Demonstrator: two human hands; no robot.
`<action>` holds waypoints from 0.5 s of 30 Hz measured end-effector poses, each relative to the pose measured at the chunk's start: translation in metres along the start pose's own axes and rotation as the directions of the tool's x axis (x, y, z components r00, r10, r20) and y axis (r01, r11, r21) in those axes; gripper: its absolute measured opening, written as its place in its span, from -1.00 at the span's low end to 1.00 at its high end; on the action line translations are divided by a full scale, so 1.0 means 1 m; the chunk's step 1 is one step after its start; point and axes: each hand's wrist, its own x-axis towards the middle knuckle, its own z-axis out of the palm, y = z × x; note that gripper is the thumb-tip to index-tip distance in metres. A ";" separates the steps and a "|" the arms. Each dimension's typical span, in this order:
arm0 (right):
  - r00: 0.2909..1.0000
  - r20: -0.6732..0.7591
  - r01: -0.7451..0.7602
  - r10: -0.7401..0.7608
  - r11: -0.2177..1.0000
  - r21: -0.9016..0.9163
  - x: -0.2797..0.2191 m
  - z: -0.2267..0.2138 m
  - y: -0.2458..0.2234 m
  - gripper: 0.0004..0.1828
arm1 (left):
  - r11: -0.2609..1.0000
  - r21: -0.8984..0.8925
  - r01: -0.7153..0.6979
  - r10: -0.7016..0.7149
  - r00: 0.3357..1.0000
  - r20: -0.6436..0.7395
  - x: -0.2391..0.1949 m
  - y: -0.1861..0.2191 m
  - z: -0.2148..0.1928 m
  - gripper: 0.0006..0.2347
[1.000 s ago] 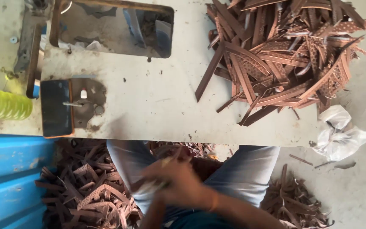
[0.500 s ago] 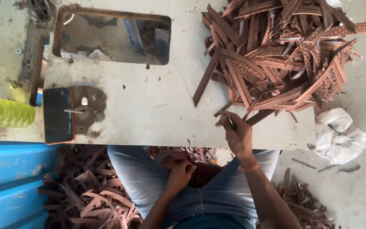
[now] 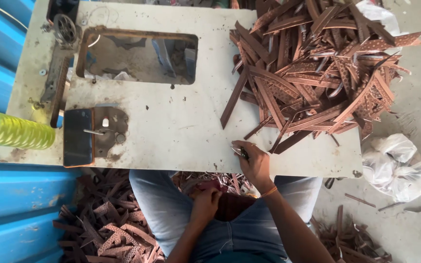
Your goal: Trim and cut leather straps for shoe manufacturing using a utility blade.
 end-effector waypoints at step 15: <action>0.998 -0.010 0.066 -0.065 0.997 0.037 -0.009 0.001 0.015 -0.63 | 0.748 0.441 0.497 -0.228 0.815 -0.532 -0.096 0.016 -0.127 -0.57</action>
